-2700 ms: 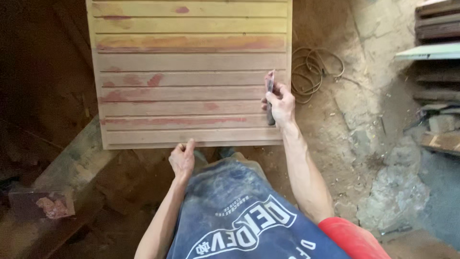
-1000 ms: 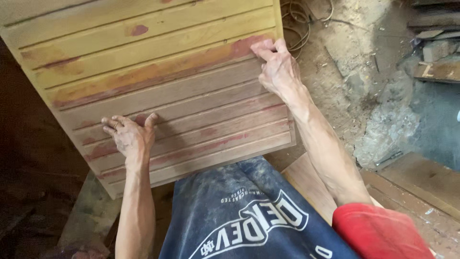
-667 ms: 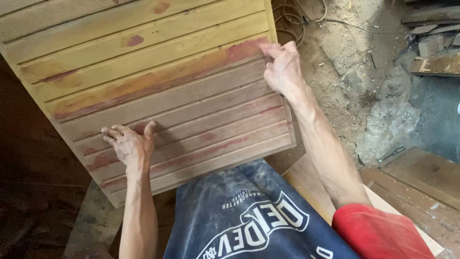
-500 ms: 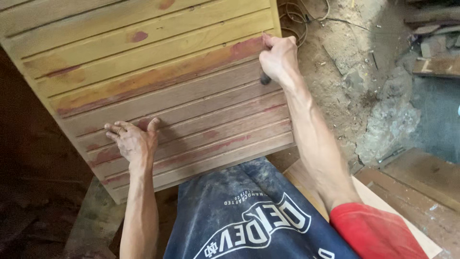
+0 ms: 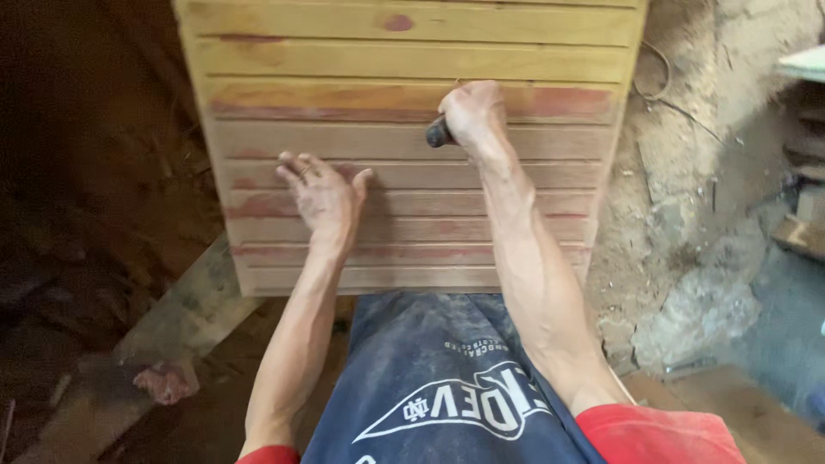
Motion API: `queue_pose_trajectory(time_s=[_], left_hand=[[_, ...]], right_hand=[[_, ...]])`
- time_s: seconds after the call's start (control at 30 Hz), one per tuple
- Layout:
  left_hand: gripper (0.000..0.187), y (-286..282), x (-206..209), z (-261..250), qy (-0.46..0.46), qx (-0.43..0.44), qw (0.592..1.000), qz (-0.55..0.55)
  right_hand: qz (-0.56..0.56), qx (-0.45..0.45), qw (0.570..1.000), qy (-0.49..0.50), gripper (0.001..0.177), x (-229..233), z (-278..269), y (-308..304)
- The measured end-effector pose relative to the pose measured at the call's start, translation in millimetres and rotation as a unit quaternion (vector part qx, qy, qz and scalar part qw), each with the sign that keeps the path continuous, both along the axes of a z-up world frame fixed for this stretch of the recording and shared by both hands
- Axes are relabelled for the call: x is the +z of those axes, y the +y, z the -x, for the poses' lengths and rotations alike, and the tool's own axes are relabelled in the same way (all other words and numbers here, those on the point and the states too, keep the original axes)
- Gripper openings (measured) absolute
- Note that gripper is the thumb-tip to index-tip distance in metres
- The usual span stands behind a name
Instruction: The person sands a rectangular wooden board with a sanding block, moving it back and forth along the grain. The person flips the board over to sand the other side and continues the process.
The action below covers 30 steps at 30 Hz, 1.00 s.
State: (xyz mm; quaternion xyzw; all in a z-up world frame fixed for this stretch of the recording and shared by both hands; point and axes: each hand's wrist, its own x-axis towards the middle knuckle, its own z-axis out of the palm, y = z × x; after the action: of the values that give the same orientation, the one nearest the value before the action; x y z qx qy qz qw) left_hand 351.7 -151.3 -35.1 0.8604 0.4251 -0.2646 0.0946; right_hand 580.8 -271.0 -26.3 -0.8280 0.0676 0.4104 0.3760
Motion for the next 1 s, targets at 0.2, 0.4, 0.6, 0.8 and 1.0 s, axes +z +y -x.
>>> queue_pose_trajectory(time_s=[0.2,0.4,0.6,0.8,1.0], left_hand=[[0.116,-5.4,3.1,10.1,-0.091,0.050,0.995,-0.006],[0.113,-7.5,2.0,15.7,-0.141,0.075,0.987,-0.017],[0.114,-4.8,7.9,14.6,-0.147,0.113,0.982,0.022],[0.115,-5.7,-0.8,20.5,-0.178,0.137,0.974,0.031],[0.113,-8.8,-4.4,27.6,-0.210,0.136,0.968,0.025]], right_hand=[[-0.086,0.087,0.989,0.077,0.019,42.1,43.5,52.8],[-0.182,0.391,0.848,-0.308,0.053,38.7,73.5,54.1],[-0.033,0.583,0.767,-0.265,0.072,42.9,84.6,112.3],[0.092,0.688,0.663,-0.281,0.058,33.1,72.5,125.3],[0.130,0.708,0.640,-0.268,0.064,62.0,57.2,92.0]])
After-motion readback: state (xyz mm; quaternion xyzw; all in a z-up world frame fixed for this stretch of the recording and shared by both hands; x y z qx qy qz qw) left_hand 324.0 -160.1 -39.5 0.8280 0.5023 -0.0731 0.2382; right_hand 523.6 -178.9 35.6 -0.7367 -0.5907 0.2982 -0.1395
